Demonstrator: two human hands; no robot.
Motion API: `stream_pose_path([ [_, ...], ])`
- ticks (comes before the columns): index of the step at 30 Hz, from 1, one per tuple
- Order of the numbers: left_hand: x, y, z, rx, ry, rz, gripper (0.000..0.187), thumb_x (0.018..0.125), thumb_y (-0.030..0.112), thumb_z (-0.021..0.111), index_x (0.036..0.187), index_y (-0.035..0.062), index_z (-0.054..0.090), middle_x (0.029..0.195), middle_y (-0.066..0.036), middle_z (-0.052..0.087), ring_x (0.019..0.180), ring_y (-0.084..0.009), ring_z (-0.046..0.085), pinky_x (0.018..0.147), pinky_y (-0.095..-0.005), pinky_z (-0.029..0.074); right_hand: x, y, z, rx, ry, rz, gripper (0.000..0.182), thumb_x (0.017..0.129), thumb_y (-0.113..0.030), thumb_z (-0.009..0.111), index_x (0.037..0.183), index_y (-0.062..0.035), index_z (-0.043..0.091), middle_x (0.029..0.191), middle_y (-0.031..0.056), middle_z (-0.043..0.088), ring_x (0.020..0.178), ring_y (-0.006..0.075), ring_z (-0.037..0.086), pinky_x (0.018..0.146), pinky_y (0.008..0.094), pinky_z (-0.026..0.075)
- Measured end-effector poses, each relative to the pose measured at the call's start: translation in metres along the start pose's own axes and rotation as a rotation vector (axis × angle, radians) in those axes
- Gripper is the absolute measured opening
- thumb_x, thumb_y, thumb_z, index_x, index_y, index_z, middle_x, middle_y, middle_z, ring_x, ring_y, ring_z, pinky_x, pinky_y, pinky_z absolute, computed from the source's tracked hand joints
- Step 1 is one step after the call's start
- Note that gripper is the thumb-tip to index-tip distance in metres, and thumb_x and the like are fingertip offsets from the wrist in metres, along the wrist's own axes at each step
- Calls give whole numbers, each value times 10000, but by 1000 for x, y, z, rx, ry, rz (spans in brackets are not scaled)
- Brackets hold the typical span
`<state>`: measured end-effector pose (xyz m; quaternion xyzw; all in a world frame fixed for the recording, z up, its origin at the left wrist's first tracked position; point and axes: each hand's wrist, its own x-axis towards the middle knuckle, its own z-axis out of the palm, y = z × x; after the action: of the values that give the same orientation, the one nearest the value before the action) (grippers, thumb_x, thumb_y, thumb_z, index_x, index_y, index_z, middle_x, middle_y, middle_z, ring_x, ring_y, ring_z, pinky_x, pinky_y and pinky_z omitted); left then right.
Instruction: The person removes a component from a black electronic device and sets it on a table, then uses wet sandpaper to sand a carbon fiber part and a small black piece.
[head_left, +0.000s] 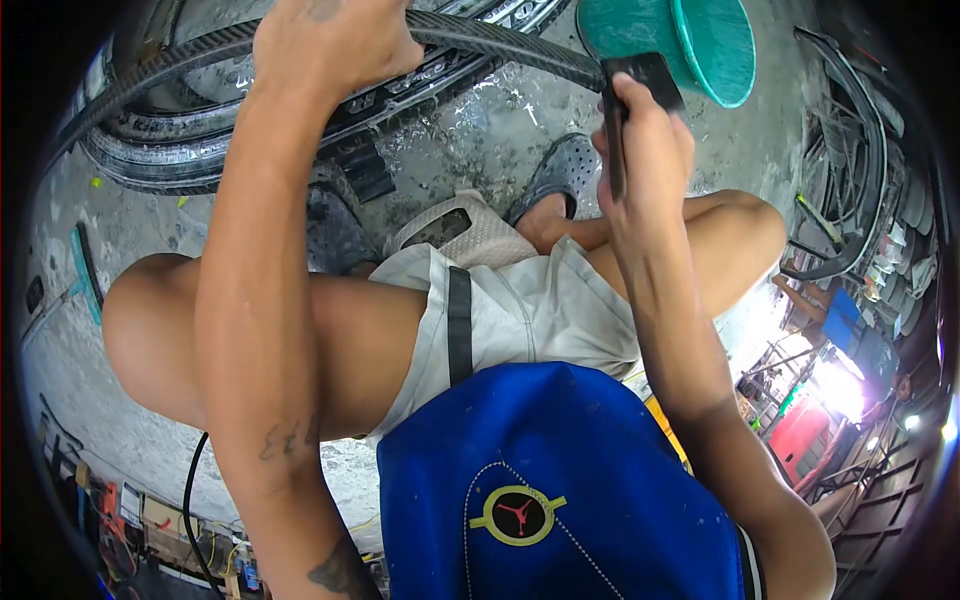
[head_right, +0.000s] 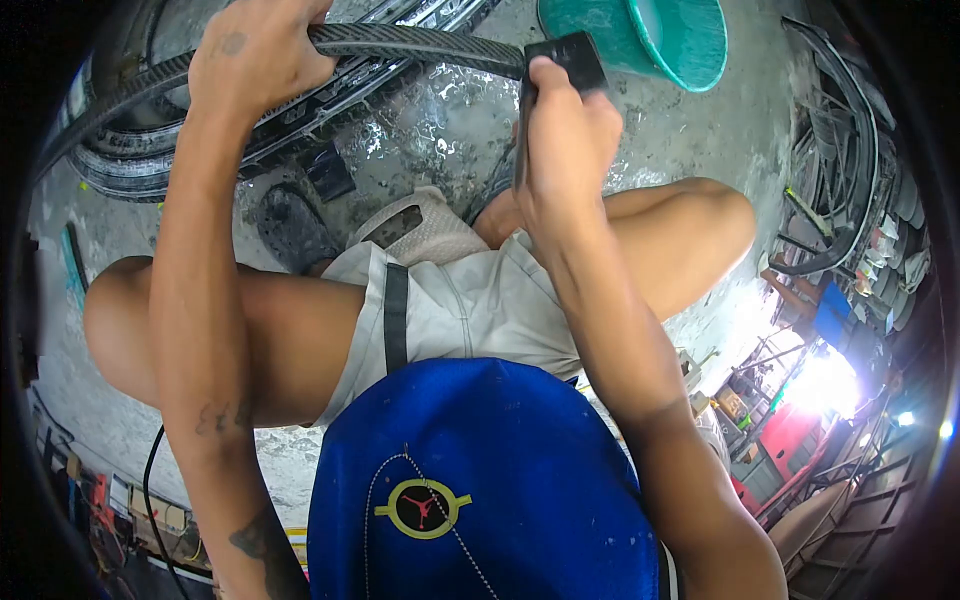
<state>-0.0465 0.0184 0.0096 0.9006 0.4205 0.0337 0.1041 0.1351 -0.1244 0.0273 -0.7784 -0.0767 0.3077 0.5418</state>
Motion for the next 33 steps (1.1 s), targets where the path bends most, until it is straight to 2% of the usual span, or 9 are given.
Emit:
stream_pose_path([
  [5,8,-7,6,32,-56,-24,254,619,243,746,815,81,730,834,-157,723,828,-357,704,753,-456,560,-4,-1,4,-10,82,75,173,893,-133,704,872,-4,590,734,78,599,536,159,534,477,298,426],
  [7,-1,-4,6,-25,75,29,248,614,238,746,806,81,730,829,-162,719,823,-363,700,753,-458,558,-4,3,1,6,39,58,177,892,-138,706,876,-3,592,736,79,601,540,159,537,481,297,428],
  [11,7,-7,11,-13,21,21,236,615,238,744,790,81,725,824,-161,716,820,-367,696,747,-457,557,11,8,3,50,11,34,197,893,-161,708,876,-2,594,731,80,600,549,165,551,485,297,427],
  [20,4,-3,8,-41,108,15,242,605,256,737,769,80,712,781,-167,704,798,-370,691,729,-465,549,17,11,12,67,51,58,184,893,-175,701,849,-19,613,724,60,593,586,164,553,518,300,433],
  [26,8,-12,16,-11,54,18,239,584,252,733,758,90,705,759,-176,694,790,-384,684,723,-473,545,9,13,13,127,20,-66,188,886,-170,705,872,-17,598,722,54,586,556,167,525,512,309,427],
  [28,13,-14,16,-45,109,103,271,716,262,666,906,72,699,851,-199,700,862,-409,667,780,-486,524,31,17,17,135,48,-2,176,889,-158,704,868,-22,596,721,48,587,557,151,530,513,307,428],
  [30,16,-11,9,-32,59,87,265,728,281,673,891,73,700,848,-199,699,863,-412,663,781,-486,523,35,13,6,144,53,3,171,899,-154,709,856,-31,598,711,33,589,565,129,532,507,296,418],
  [32,19,-8,3,-13,-4,77,264,741,300,680,876,75,702,845,-199,698,864,-415,660,782,-486,521,47,14,-22,22,-7,-93,188,911,-179,724,851,-34,620,707,3,592,572,96,516,504,280,396],
  [33,23,-11,4,5,-35,50,270,737,307,685,889,89,728,862,-192,711,871,-408,674,795,-481,538,54,12,-34,-67,61,-191,202,924,-214,732,866,-37,653,700,-28,587,583,67,499,514,262,377],
])
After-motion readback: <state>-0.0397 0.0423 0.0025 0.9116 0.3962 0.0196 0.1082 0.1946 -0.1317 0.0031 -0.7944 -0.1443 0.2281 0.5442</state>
